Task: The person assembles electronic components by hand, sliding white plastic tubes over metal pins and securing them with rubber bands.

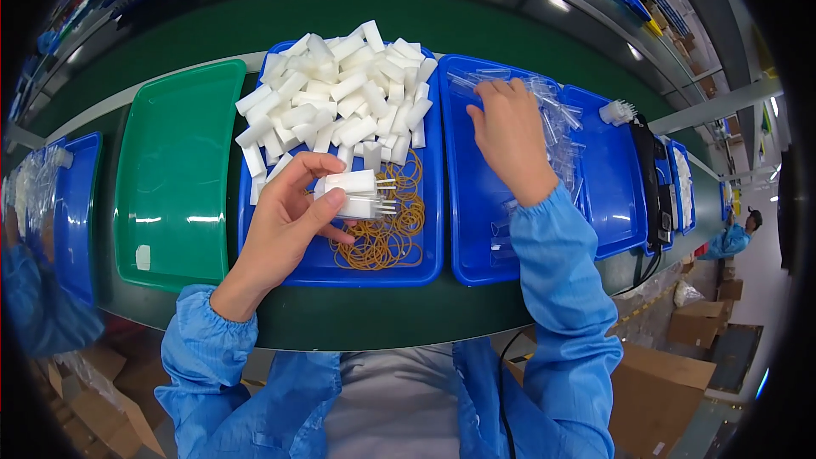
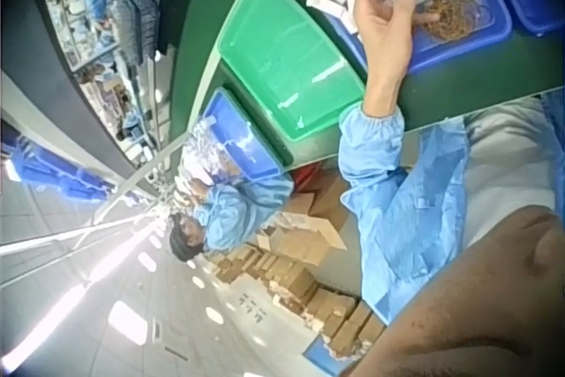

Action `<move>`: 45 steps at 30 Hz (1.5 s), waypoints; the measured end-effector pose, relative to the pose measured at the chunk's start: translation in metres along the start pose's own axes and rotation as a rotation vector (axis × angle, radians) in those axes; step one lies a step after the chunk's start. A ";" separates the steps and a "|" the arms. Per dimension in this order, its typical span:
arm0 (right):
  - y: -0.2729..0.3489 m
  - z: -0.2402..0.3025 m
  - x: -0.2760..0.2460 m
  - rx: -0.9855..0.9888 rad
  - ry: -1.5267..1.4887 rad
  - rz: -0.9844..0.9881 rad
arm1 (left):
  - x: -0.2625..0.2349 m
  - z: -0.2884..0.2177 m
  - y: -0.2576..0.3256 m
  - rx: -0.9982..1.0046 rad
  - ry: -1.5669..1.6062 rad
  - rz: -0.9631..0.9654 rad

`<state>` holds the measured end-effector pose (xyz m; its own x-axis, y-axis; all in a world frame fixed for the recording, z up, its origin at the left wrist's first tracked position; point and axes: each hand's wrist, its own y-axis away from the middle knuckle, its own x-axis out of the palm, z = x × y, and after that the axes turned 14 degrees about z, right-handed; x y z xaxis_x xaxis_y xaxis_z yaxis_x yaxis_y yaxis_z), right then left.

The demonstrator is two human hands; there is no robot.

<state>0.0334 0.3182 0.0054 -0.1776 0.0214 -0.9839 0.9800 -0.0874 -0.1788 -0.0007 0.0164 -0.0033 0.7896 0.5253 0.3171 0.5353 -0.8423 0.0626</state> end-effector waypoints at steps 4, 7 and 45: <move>-0.018 -0.006 0.021 0.062 0.138 0.061 | -0.001 -0.003 0.000 -0.015 -0.035 0.008; -0.016 -0.007 0.020 0.054 0.095 0.095 | -0.005 -0.001 0.001 -0.020 -0.019 0.038; 0.084 0.092 -0.026 -0.081 -1.275 -0.035 | 0.007 0.009 0.001 0.247 -0.640 -0.069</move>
<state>0.1120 0.2187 0.0156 -0.1192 -0.9479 -0.2954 0.9676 -0.0442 -0.2484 0.0082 0.0204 -0.0099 0.7321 0.6087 -0.3058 0.5838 -0.7920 -0.1788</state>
